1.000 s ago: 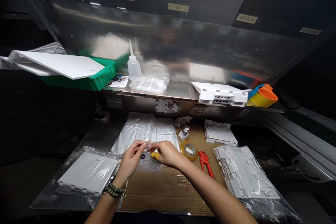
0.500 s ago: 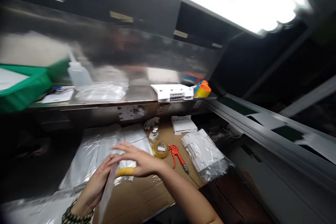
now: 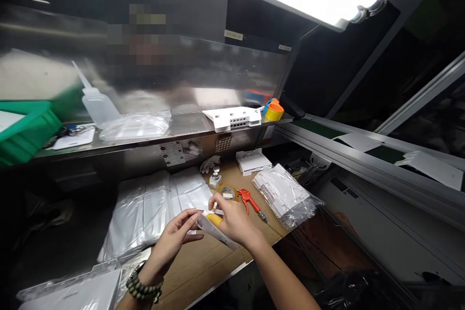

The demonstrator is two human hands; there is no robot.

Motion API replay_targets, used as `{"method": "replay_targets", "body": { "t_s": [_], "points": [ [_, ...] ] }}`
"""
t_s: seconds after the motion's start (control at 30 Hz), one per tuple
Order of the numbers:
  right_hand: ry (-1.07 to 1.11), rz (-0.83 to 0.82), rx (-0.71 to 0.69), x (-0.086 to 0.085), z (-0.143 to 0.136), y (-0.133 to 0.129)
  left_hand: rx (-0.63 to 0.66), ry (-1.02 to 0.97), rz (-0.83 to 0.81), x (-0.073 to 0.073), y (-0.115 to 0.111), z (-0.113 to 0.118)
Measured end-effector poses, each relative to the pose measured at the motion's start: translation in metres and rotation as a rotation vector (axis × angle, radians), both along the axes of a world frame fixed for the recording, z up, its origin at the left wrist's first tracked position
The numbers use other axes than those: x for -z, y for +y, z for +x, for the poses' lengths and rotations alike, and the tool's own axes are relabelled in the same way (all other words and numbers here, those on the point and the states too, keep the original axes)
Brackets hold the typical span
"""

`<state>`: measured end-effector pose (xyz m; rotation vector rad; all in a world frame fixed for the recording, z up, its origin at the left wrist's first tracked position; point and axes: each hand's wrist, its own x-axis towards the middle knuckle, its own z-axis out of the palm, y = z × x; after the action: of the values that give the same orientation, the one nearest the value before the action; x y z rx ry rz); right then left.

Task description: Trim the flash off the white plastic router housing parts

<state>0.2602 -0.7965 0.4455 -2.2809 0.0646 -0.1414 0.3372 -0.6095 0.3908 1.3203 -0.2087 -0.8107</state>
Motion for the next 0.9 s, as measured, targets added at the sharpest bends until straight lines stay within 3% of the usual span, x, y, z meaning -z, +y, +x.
{"method": "replay_targets", "body": {
  "t_s": [0.2,0.47,0.7,0.9],
  "points": [
    [-0.07,-0.114,-0.047,0.011,-0.01,0.011,-0.025,-0.135,-0.036,0.012,0.012,-0.01],
    [-0.457,-0.608,-0.064,0.027,0.017,0.042,-0.108,-0.317,-0.016,0.006,0.041,-0.017],
    [-0.505,-0.586,-0.135,0.037,0.04,0.071,-0.235,-0.305,0.002,0.017,0.063,-0.014],
    [-0.511,-0.602,-0.154,0.04,0.045,0.075,-0.256,-0.296,-0.008,0.021,0.065,-0.015]
  ]
}}
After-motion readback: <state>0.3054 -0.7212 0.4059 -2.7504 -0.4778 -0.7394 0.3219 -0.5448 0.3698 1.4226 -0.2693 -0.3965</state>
